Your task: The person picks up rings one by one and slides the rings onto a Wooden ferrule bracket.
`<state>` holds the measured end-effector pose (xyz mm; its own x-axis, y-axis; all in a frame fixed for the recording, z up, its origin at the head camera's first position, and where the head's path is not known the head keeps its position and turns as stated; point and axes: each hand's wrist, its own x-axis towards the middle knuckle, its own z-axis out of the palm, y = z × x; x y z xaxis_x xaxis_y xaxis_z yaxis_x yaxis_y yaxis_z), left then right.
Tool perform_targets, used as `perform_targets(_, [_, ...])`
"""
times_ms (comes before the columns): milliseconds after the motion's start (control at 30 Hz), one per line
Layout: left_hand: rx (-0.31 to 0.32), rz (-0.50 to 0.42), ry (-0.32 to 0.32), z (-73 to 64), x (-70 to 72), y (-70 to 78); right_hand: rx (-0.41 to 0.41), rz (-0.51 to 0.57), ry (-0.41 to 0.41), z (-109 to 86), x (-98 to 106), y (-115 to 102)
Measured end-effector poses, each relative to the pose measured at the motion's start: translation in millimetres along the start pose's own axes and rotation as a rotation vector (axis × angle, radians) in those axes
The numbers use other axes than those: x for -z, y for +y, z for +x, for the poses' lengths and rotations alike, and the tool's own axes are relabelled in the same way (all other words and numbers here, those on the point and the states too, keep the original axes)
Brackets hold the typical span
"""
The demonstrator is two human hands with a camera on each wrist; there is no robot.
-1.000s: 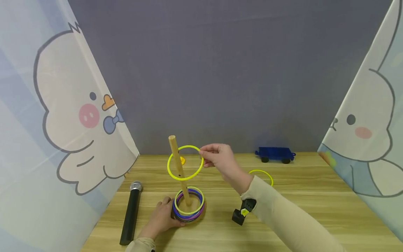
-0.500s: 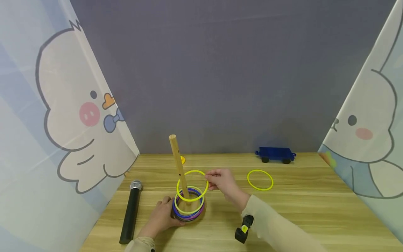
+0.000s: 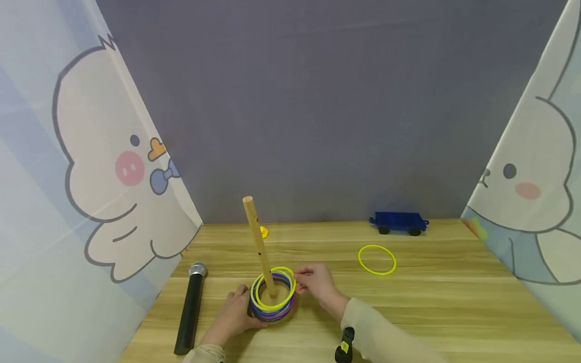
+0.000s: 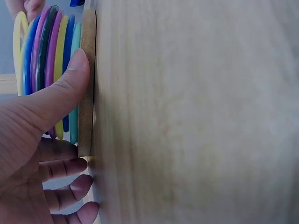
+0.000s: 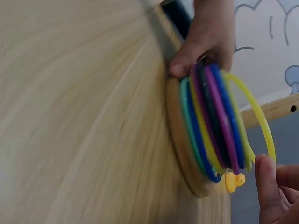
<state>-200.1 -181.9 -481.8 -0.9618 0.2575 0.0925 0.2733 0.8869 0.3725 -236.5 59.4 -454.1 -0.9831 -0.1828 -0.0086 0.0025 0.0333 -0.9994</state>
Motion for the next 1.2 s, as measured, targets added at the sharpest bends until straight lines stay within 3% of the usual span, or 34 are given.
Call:
perform_targets(267, [-0.011,-0.010,0.023,0.0,-2.1,-1.6,0.072,-0.259,0.021,-0.2,24,10])
perform_targets(533, [-0.010,-0.011,0.037,-0.5,-2.4,-3.9,0.037,-0.379,0.073,-11.4,78,20])
perform_targets(800, [0.006,-0.006,0.024,0.4,0.3,-2.1,-0.019,-0.611,0.185,-21.3,140,28])
perform_targets(1000, [0.022,0.003,0.016,1.3,1.3,-2.3,-0.104,-0.793,0.171,-25.9,176,29])
perform_targets(1200, [0.027,-0.010,0.007,1.3,1.4,-0.5,-0.068,-0.967,0.137,-32.2,196,27])
